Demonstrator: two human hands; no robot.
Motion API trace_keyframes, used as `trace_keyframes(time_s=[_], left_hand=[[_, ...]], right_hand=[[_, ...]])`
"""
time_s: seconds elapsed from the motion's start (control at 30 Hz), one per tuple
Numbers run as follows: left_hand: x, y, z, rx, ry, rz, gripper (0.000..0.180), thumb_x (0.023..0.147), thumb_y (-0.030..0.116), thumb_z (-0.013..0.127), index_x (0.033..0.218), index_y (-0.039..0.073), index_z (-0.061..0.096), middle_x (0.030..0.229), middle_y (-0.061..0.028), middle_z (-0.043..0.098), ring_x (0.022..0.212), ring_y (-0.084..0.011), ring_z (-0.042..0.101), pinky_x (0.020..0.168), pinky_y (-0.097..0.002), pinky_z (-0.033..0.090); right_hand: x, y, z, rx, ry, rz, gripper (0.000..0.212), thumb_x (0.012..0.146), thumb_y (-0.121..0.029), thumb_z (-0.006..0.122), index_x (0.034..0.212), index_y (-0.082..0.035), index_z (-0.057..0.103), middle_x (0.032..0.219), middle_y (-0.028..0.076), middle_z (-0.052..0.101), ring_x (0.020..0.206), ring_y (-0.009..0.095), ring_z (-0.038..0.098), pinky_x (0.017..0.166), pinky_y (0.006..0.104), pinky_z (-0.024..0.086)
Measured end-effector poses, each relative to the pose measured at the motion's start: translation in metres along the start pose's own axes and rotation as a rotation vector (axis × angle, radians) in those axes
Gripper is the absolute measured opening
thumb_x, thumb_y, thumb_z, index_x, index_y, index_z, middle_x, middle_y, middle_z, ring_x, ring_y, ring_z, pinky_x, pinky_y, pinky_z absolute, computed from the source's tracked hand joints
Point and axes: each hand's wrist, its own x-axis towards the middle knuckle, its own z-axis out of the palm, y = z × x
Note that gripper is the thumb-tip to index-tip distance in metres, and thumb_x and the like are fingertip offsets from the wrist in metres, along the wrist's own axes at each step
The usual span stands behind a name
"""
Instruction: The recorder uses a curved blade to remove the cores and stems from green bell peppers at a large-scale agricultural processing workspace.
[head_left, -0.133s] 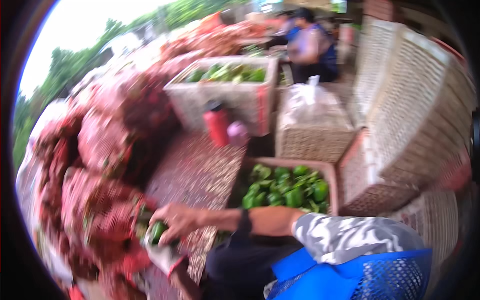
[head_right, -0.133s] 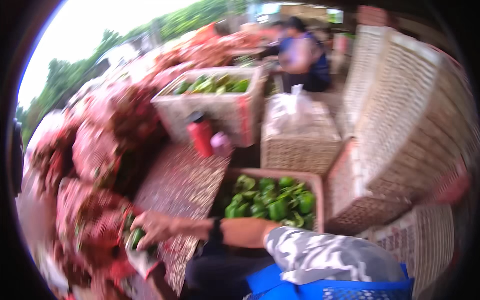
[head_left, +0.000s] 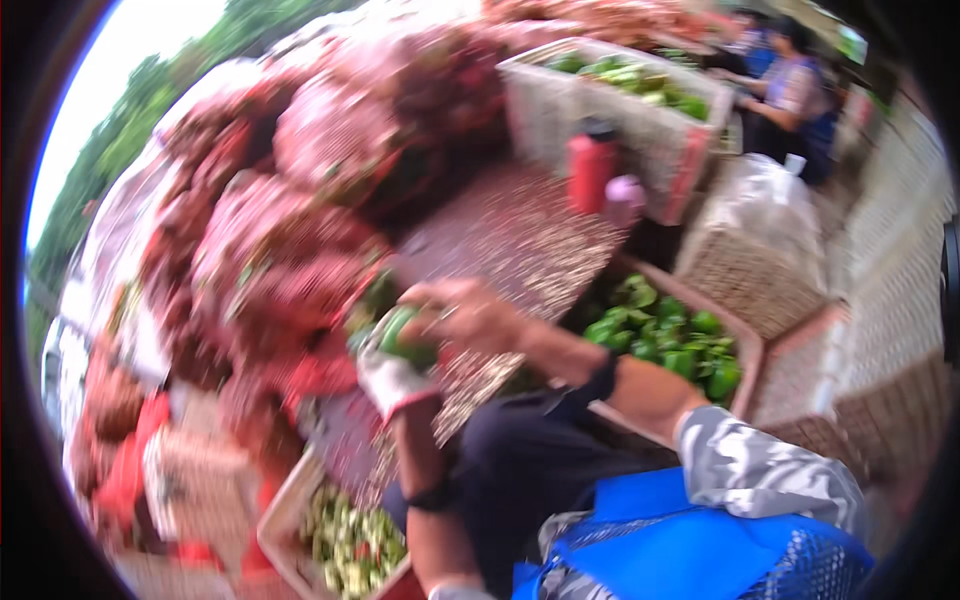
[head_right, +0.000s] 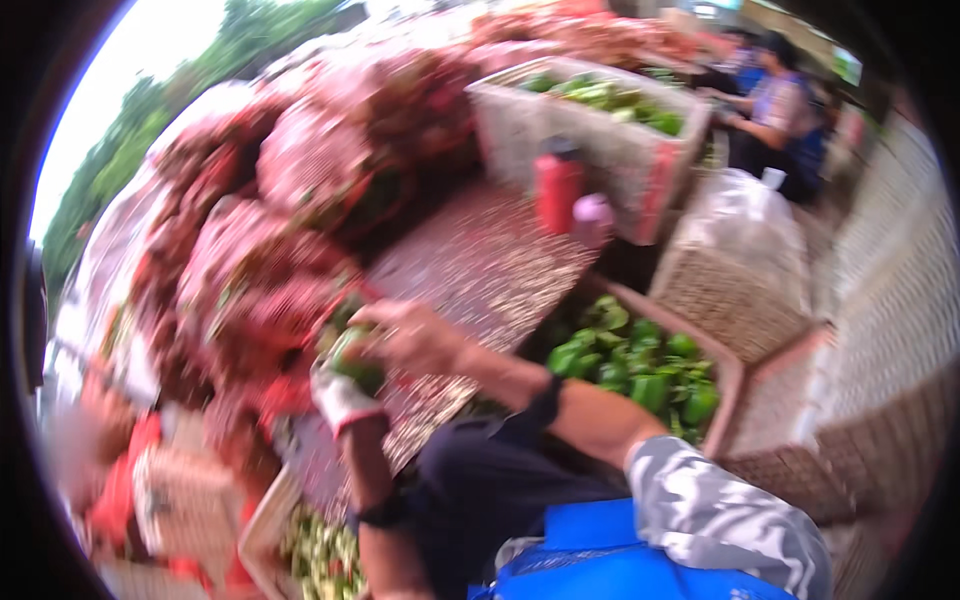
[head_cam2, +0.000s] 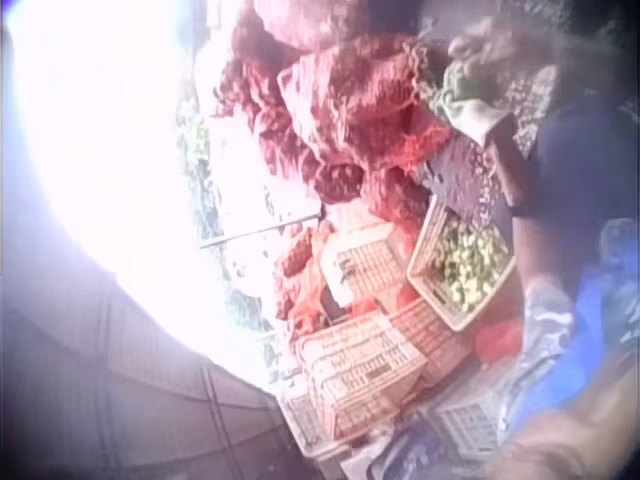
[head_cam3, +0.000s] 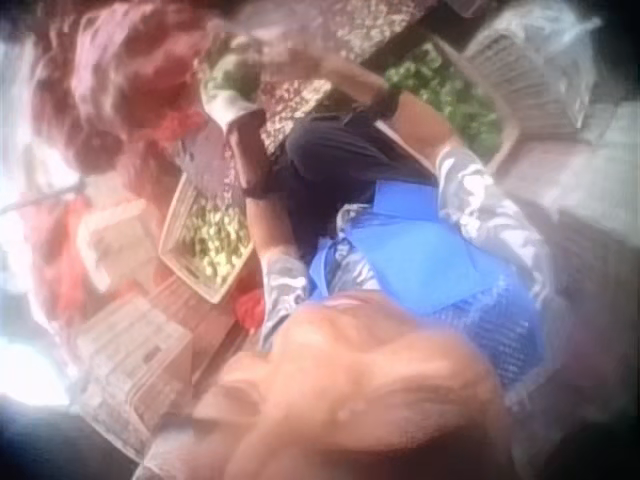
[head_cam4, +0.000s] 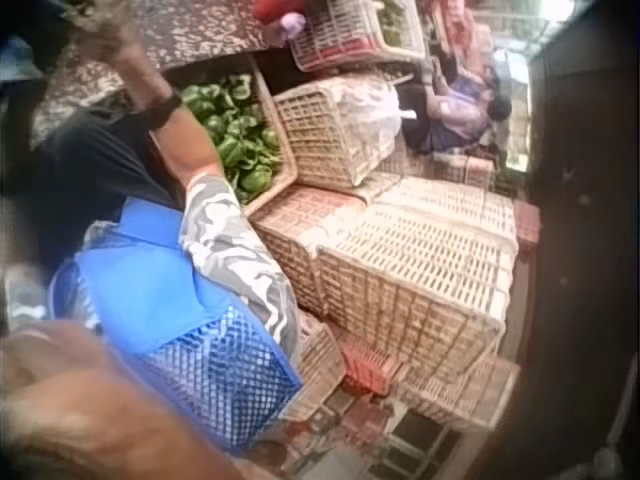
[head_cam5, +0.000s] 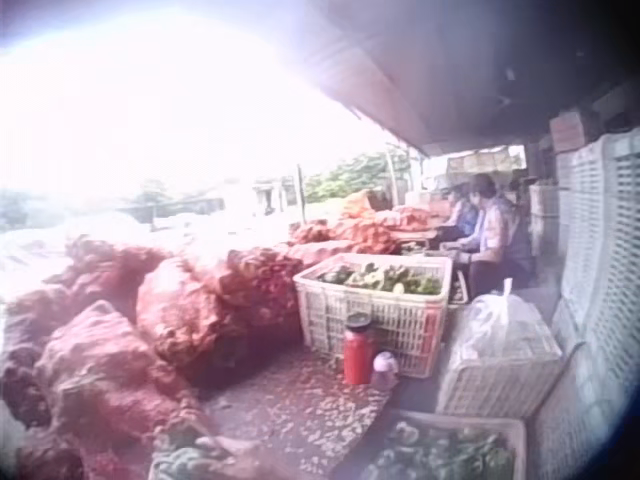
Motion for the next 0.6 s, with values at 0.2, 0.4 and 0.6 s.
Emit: trace_keyframes(time_s=[0.2,0.4,0.6], left_hand=[[0.003,-0.054,-0.036,-0.477,0.086,-0.301,0.023,0.099,0.029,0.037,0.103,0.013,0.052,0.101,-0.0147,0.065,0.081,-0.0315,0.067,0.064,-0.0495,0.06],[-0.02,-0.048,-0.039,-0.16,-0.104,-0.013,0.03,0.096,0.008,0.044,0.105,-0.003,0.07,0.097,-0.0123,0.071,0.084,-0.0194,0.068,0.077,-0.0312,0.058],[-0.024,-0.064,-0.035,-0.333,-0.079,-0.204,0.03,0.097,0.01,0.042,0.105,-0.002,0.069,0.097,-0.0112,0.07,0.082,-0.0193,0.069,0.073,-0.0305,0.058]], right_hand=[[-0.048,0.02,-0.011,-0.077,-0.225,0.268,0.043,0.102,-0.04,0.048,0.088,-0.002,0.064,0.067,0.017,0.06,0.069,0.029,0.066,0.063,0.0422,0.049],[-0.067,0.023,0.001,-0.327,-0.325,-0.05,0.04,0.103,-0.032,0.044,0.09,-0.001,0.065,0.071,0.019,0.062,0.071,0.035,0.065,0.064,0.044,0.049],[-0.057,-0.008,-0.002,-0.217,-0.407,0.322,0.041,0.104,-0.03,0.04,0.091,0.001,0.064,0.071,0.022,0.062,0.074,0.042,0.063,0.065,0.048,0.046]])
